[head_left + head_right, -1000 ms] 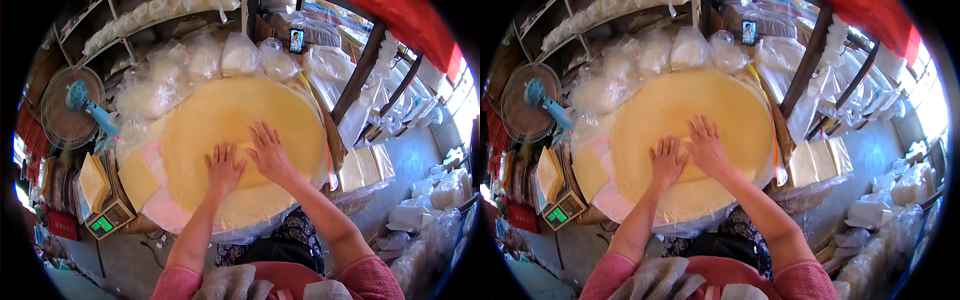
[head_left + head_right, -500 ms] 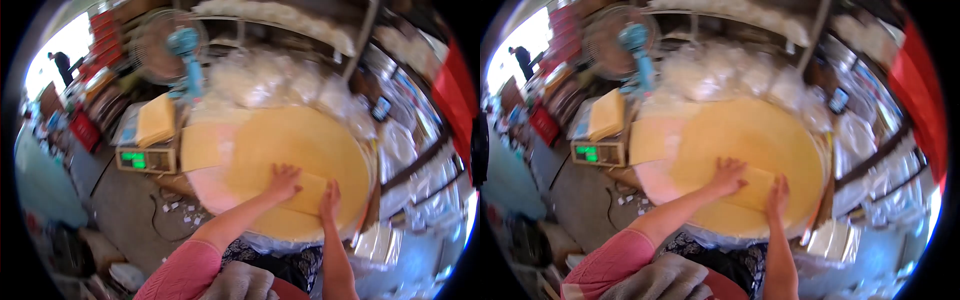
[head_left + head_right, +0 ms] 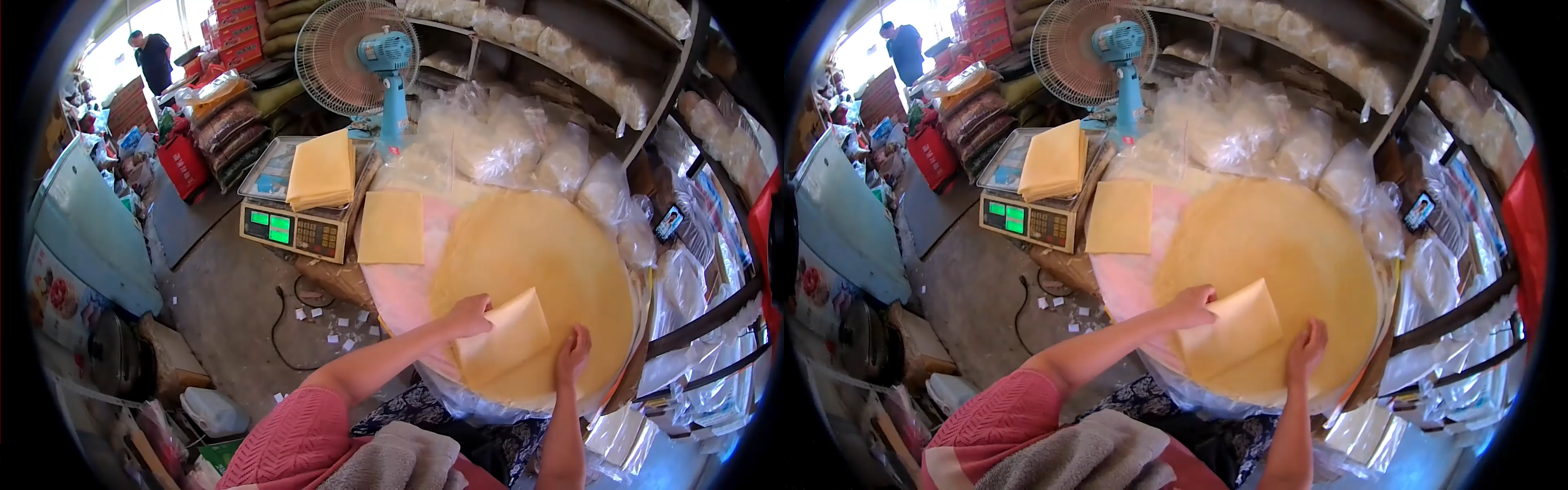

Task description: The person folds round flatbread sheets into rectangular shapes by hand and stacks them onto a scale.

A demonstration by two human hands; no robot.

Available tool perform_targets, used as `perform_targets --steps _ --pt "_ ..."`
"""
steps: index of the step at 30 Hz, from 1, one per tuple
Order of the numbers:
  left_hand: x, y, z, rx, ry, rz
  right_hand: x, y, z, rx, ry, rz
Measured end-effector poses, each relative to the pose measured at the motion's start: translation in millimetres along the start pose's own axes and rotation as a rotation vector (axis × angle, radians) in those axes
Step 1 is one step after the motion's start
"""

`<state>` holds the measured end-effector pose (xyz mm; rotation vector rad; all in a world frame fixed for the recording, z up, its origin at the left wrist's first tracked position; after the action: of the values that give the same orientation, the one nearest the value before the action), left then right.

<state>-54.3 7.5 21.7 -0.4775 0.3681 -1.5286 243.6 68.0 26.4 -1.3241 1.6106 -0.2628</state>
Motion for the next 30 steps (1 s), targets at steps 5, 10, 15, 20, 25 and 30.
perform_targets --steps 5,10,15,20,25,30 --pt "8 -17 -10 0.247 0.021 0.088 0 -3 -5 0.019 -0.017 0.007" --pt "19 -117 -18 0.265 0.133 0.402 -1 -3 -9 -0.078 0.001 0.016" --pt "55 -288 -30 0.329 -0.008 0.799 -2 -4 -13 -0.064 -0.012 0.013" --pt "60 -441 -109 0.318 -0.034 1.023 -2 -3 -13 -0.024 -0.027 0.022" --pt "57 -483 -194 0.573 -0.006 0.988 -3 -4 -16 -0.001 -0.032 0.038" --pt "60 -475 -215 0.528 -0.124 0.996 -4 -2 -13 0.011 0.007 0.016"
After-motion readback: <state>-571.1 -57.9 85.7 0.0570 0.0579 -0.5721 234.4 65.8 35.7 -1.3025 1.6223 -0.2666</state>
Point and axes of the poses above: each hand's wrist, its own x-axis away from the middle knuckle, its own y-axis out of the palm, z = x × y, the point moved 9 cm from there along -x, towards the middle knuckle, and after that the axes turned 3 degrees about y, right-handed, at the moved point
